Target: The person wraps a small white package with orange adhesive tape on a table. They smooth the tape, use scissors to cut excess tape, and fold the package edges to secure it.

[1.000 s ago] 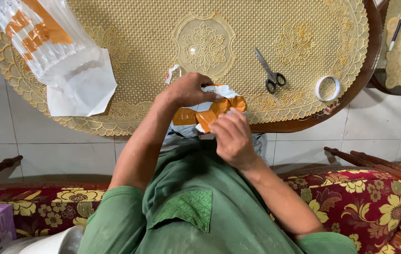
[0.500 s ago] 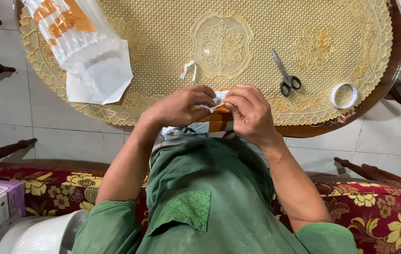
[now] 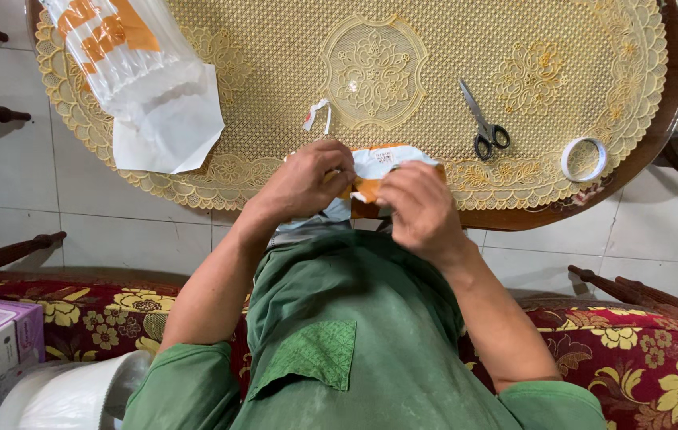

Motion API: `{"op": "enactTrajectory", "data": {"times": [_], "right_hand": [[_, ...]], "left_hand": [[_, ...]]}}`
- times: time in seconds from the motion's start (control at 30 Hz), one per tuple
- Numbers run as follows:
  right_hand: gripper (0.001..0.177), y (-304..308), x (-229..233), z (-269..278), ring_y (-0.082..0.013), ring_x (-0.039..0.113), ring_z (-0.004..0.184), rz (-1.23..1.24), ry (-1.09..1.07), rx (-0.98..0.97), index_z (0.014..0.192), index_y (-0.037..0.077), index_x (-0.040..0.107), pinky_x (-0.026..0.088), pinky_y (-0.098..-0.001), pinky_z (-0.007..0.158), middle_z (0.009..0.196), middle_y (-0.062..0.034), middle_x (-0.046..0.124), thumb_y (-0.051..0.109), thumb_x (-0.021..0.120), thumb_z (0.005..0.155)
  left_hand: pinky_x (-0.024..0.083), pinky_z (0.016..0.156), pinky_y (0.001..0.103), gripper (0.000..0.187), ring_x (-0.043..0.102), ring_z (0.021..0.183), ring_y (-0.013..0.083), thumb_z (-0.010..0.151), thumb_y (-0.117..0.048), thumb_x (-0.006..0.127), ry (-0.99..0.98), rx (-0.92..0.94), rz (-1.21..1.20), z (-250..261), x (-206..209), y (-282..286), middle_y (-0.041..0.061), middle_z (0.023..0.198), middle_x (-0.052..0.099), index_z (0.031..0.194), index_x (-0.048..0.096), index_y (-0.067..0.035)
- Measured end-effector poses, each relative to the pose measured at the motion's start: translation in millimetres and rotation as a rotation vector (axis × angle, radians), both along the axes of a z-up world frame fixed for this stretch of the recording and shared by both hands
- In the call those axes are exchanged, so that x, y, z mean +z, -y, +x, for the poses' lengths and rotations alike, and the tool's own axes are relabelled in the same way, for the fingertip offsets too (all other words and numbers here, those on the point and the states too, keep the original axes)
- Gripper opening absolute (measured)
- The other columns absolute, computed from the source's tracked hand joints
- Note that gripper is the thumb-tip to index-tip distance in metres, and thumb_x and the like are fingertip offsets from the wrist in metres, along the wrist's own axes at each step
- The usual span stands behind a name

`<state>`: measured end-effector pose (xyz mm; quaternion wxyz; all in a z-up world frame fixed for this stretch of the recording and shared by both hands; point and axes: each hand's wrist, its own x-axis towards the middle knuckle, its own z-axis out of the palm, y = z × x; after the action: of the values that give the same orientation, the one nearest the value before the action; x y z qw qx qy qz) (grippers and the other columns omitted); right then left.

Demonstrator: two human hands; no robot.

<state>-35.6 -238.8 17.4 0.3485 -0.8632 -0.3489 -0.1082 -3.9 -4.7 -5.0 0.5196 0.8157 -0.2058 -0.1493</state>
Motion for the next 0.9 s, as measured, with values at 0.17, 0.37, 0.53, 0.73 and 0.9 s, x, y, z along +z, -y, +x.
{"op": "enactTrajectory", "data": {"times": [0.17,0.37,0.53,0.73,0.9], "right_hand": [[0.027,1.0,-1.6,-19.7,-0.0297,0.066,0.11,-0.062,0.08,0.075,0.102,-0.003,0.069,0.054,-0.0488,0.106,0.11,-0.0122,0.067,-0.012,0.071,0.077],[0.03,-1.2,-3.0,-25.5,-0.0289,0.065,0.113,-0.117,0.134,0.088,0.107,-0.004,0.07,0.052,-0.0496,0.108,0.114,-0.013,0.067,-0.011,0.07,0.077],[0.033,5.3,-3.4,-32.1,-0.0279,0.065,0.115,-0.138,0.145,0.091,0.107,-0.004,0.072,0.049,-0.0499,0.11,0.113,-0.0125,0.068,-0.01,0.069,0.075],[0.035,9.1,-5.0,-36.6,-0.0262,0.064,0.117,-0.162,0.121,0.064,0.11,-0.002,0.072,0.047,-0.0507,0.113,0.114,-0.0104,0.068,-0.009,0.069,0.075],[0.034,13.7,-2.9,-33.6,-0.0278,0.064,0.117,-0.132,0.131,0.022,0.111,-0.001,0.07,0.046,-0.0532,0.113,0.114,-0.0098,0.065,-0.009,0.069,0.079]], "left_hand": [[0.056,0.082,0.041,0.011,0.069,0.092,0.0345,0.089,-0.007,0.071,0.062,0.045,-0.025,0.1,-12.0,3.8,0.016,0.097,0.07,0.09,0.068,0.003],[0.055,0.084,0.042,0.011,0.067,0.095,0.0347,0.091,-0.007,0.071,0.077,0.062,-0.001,-0.3,-18.5,4.6,0.015,0.097,0.069,0.088,0.067,0.003],[0.055,0.083,0.041,0.011,0.068,0.095,0.0329,0.091,-0.007,0.072,0.037,0.059,0.005,0.6,-18.3,1.6,0.014,0.099,0.07,0.087,0.068,0.003],[0.055,0.085,0.04,0.009,0.067,0.097,0.0315,0.091,-0.006,0.071,0.001,0.024,-0.034,5.2,-16.5,-5.5,0.013,0.1,0.07,0.091,0.068,0.003],[0.045,0.1,0.041,0.008,0.063,0.106,0.0292,0.093,-0.009,0.069,-0.053,-0.07,0.04,7.4,-6.1,-10.0,0.01,0.107,0.069,0.096,0.07,-0.001]]}}
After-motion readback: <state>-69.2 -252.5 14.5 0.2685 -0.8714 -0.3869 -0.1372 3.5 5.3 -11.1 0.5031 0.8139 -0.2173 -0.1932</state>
